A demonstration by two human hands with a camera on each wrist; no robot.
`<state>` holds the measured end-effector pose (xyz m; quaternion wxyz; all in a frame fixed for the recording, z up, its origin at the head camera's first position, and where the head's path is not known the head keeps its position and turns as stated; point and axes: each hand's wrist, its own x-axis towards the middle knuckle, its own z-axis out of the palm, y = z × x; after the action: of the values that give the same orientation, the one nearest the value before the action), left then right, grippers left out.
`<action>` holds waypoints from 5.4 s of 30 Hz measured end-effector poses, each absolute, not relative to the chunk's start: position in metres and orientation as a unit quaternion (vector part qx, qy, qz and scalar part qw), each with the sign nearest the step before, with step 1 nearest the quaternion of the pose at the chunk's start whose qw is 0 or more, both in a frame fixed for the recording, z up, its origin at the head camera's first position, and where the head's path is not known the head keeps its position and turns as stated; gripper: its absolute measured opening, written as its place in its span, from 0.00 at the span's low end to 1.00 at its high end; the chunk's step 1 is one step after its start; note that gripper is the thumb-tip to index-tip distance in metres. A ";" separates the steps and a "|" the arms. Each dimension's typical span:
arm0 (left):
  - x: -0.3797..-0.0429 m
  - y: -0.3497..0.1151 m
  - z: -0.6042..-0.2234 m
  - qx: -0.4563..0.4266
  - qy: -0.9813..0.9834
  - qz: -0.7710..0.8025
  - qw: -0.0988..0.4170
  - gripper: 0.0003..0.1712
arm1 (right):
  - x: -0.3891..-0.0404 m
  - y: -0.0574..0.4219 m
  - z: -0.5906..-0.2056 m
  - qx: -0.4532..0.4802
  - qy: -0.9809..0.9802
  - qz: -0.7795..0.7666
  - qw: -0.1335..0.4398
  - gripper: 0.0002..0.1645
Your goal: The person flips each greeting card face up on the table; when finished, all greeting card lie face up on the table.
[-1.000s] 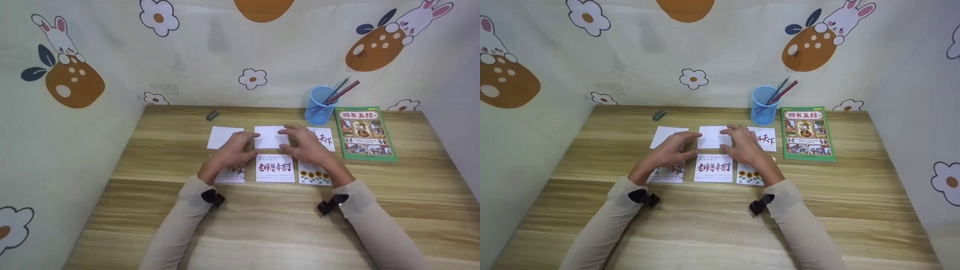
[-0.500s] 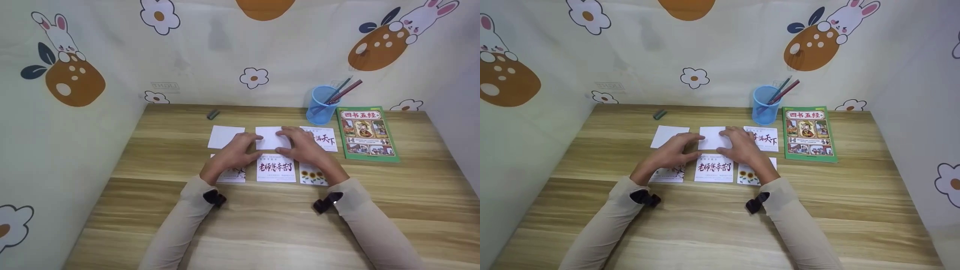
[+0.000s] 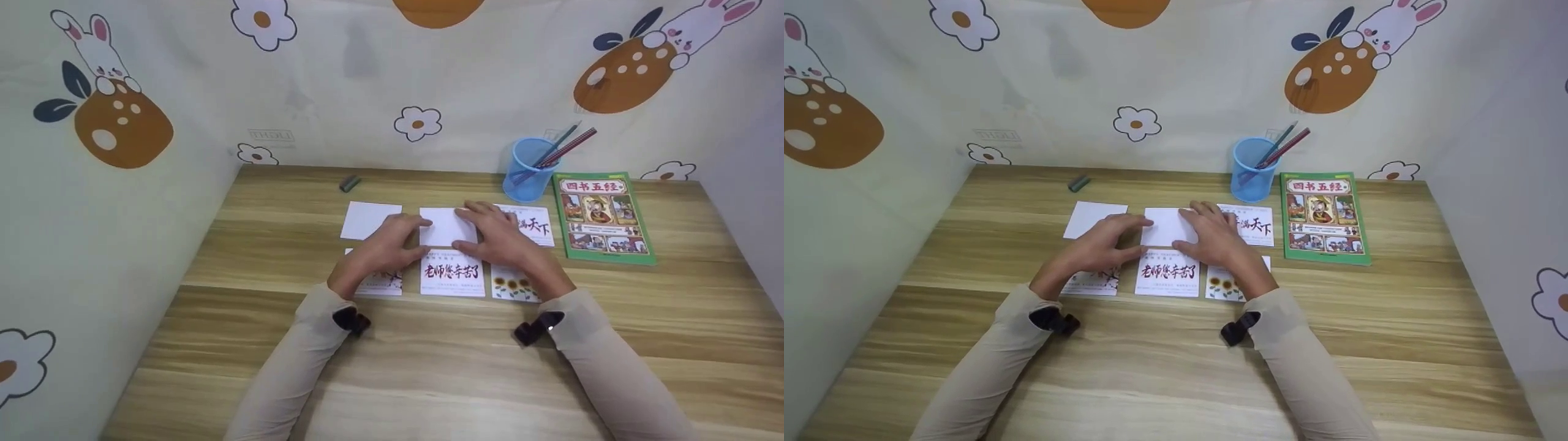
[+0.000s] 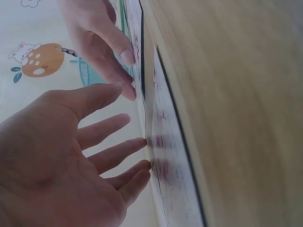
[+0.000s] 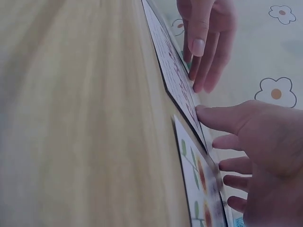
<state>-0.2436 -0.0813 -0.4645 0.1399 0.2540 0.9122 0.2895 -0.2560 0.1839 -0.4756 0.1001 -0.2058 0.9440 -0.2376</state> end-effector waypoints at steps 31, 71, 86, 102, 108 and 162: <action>-0.241 -0.082 -0.464 0.206 0.897 0.385 0.061 0.29 | -0.268 0.185 -0.477 -0.221 0.820 -0.525 -0.061 0.10; -0.240 -0.078 -0.463 0.147 0.860 0.484 0.073 0.32 | -0.267 0.190 -0.475 -0.168 0.918 -0.360 0.008 0.39; -0.234 -0.073 -0.466 0.198 0.889 0.398 0.110 0.23 | -0.264 0.194 -0.475 -0.142 0.945 -0.285 0.070 0.35; -0.230 -0.109 -0.465 0.180 0.890 0.419 0.035 0.20 | -0.255 0.175 -0.468 -0.169 0.928 -0.331 0.035 0.33; -0.229 -0.143 -0.467 0.135 0.903 0.407 0.004 0.20 | -0.246 0.135 -0.468 -0.245 0.910 -0.333 0.020 0.29; -0.237 -0.144 -0.460 0.030 0.821 0.569 -0.029 0.24 | -0.243 0.071 -0.472 -0.214 0.781 -0.575 -0.113 0.41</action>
<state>-0.2366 -0.1444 -0.4601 -0.0295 0.0301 0.8214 0.5688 -0.2434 0.0712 -0.4718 -0.1134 -0.2144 0.7812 -0.5752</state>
